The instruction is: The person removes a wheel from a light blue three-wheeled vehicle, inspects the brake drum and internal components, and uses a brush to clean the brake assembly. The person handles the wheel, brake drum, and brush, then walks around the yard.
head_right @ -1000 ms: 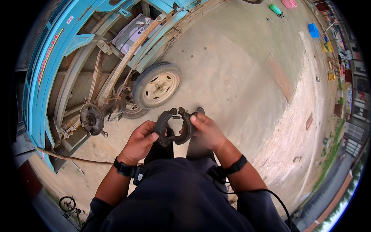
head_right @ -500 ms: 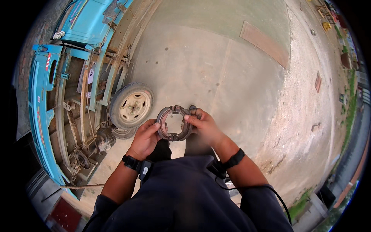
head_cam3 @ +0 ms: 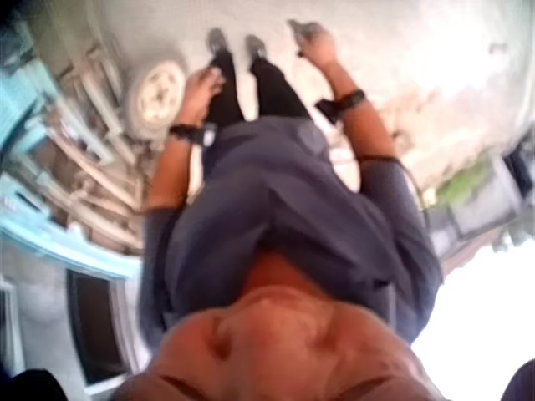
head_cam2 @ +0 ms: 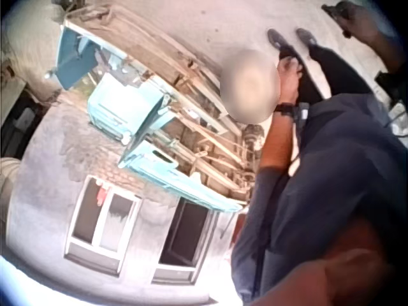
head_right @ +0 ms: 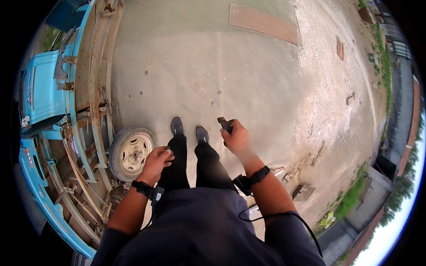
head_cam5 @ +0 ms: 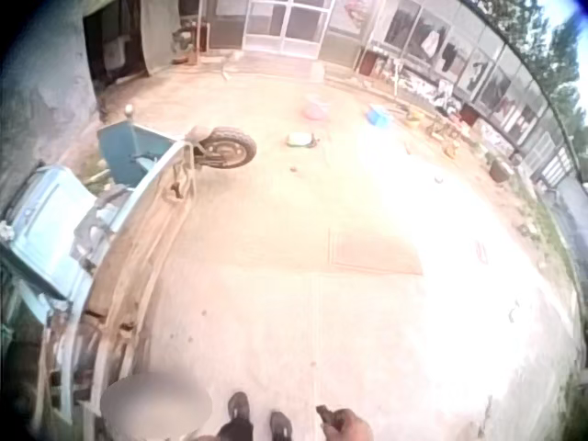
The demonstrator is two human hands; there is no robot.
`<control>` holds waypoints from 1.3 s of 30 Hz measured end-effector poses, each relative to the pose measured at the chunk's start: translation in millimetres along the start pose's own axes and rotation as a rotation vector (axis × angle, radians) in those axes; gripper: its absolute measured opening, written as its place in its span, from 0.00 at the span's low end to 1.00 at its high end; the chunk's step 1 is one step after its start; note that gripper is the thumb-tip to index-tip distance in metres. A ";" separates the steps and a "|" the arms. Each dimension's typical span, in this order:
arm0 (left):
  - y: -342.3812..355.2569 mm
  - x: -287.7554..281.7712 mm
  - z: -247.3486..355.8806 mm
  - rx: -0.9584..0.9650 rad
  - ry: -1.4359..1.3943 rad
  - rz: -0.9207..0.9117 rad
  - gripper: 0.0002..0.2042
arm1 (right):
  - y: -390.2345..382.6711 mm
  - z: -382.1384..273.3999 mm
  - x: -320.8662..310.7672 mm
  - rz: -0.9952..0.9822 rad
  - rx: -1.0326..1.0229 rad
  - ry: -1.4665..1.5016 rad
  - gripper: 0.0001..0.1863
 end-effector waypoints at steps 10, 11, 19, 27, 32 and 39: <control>85.4 -92.0 -59.5 -0.145 0.052 0.201 0.16 | 115.2 114.0 54.9 0.111 0.133 0.017 0.21; 92.8 -95.0 -64.7 -0.158 0.059 0.223 0.16 | 128.7 129.0 68.5 0.117 0.136 0.042 0.21; 163.1 -117.5 -126.9 -0.215 0.247 0.415 0.18 | 241.9 219.2 187.5 -0.072 0.173 0.296 0.20; 197.9 -131.3 -169.5 -0.357 0.451 0.527 0.19 | 351.8 315.1 244.2 -0.189 0.182 0.355 0.22; 201.9 -123.4 -167.5 -0.399 0.605 0.526 0.19 | 397.5 375.4 225.5 -0.129 0.184 0.363 0.23; 168.1 -69.6 -122.3 -0.343 0.603 0.592 0.18 | 355.3 434.4 143.4 0.048 0.271 0.195 0.30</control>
Point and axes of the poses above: each hand's wrist, its own y-axis towards the middle knuckle, its own x-axis out of the palm, z = x × y, the point moved 4 cm from there along y, towards the middle knuckle, and after that the axes turned 4 degrees about y, right-handed, at the moved point
